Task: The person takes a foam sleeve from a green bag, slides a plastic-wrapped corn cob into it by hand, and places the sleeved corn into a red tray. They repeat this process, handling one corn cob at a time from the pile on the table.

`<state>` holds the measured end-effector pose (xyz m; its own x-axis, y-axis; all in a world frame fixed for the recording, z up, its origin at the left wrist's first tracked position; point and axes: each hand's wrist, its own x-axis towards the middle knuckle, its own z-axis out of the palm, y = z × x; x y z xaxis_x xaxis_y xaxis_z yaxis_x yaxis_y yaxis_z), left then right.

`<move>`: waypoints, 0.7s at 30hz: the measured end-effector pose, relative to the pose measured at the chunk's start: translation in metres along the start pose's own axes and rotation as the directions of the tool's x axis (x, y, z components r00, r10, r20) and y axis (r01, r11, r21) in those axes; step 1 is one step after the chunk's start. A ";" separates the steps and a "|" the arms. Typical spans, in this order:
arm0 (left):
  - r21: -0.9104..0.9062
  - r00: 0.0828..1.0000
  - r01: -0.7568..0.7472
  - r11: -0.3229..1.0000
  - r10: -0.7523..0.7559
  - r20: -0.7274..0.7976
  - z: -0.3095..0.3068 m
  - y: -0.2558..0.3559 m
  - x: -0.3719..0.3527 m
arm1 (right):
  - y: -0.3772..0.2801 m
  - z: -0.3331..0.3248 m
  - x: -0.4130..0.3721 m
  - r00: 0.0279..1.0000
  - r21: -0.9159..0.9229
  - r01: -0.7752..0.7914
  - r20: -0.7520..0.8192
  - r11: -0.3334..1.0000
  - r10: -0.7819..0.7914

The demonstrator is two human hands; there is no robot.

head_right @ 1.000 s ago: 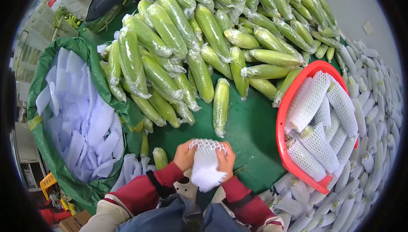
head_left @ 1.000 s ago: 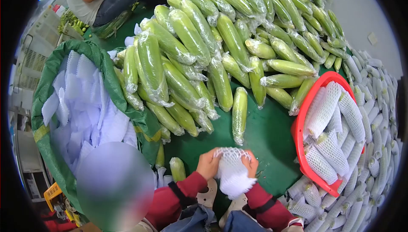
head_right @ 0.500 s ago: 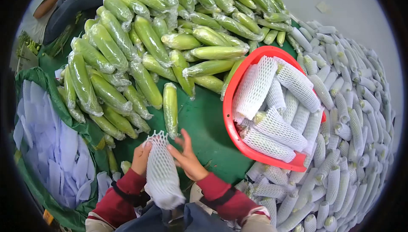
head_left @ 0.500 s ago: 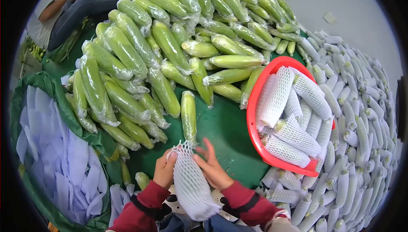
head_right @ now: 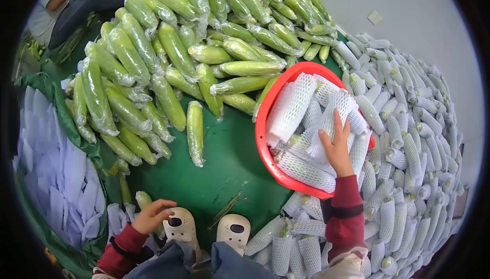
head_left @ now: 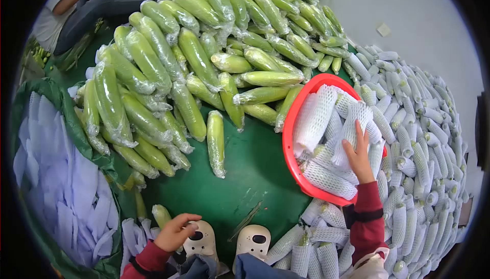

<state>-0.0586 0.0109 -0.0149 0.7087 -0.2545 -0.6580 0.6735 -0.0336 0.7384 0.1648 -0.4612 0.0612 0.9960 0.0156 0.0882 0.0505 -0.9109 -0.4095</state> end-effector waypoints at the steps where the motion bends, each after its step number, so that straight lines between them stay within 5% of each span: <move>1: 0.119 0.995 -0.092 0.989 0.088 0.036 0.000 -0.004 0.000 | 0.001 0.000 0.004 1.000 -0.078 0.013 0.005 0.997 -0.012; 3: 0.351 0.974 -0.227 0.908 0.204 0.103 0.000 -0.015 -0.012 | 0.010 0.001 0.011 0.998 -0.196 0.052 0.052 0.979 -0.043; 7: 0.567 0.997 -0.045 0.823 0.000 0.078 -0.031 -0.011 -0.046 | 0.017 -0.005 0.003 0.980 -0.313 0.189 -0.003 0.931 -0.199; 8: 0.626 0.990 -0.080 0.776 0.133 -0.039 -0.045 -0.017 -0.052 | 0.001 -0.012 -0.004 0.978 -0.391 0.156 -0.066 0.907 -0.197; 9: 0.688 0.954 -0.112 0.717 0.270 -0.126 -0.055 -0.020 -0.057 | -0.030 -0.010 -0.014 0.966 -0.306 0.177 -0.127 0.935 -0.225; 11: 0.735 0.871 0.083 0.673 0.310 -0.381 -0.068 -0.007 -0.060 | -0.090 -0.006 -0.048 0.935 -0.163 0.200 -0.265 0.966 -0.238; 13: 0.801 0.847 0.175 0.573 0.327 -0.420 -0.072 -0.006 -0.056 | -0.112 0.036 -0.082 0.954 0.155 0.268 -0.181 0.951 -0.240; 15: 0.877 0.898 0.136 0.460 0.316 -0.305 -0.071 -0.027 -0.047 | -0.160 0.067 -0.105 0.918 0.336 0.330 0.101 0.882 -0.383; 16: 0.908 0.922 0.112 0.403 0.300 -0.246 -0.065 -0.037 -0.047 | -0.174 0.088 -0.114 0.853 0.408 0.437 0.093 0.801 -0.513; 19: 0.995 0.997 -0.004 0.101 0.075 -0.004 -0.041 -0.055 -0.057 | -0.198 0.133 -0.152 0.737 0.652 0.340 0.263 0.678 -0.623; 21: 0.991 0.992 0.013 0.135 0.125 -0.030 -0.039 -0.084 -0.059 | -0.200 0.160 -0.175 0.672 0.724 0.189 0.396 0.663 -0.625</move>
<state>-0.1487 0.0660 -0.0434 0.7932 -0.2280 -0.5646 -0.1082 -0.9653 0.2377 -0.0083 -0.2157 -0.0175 0.6674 0.7434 -0.0446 0.2756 -0.3022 -0.9125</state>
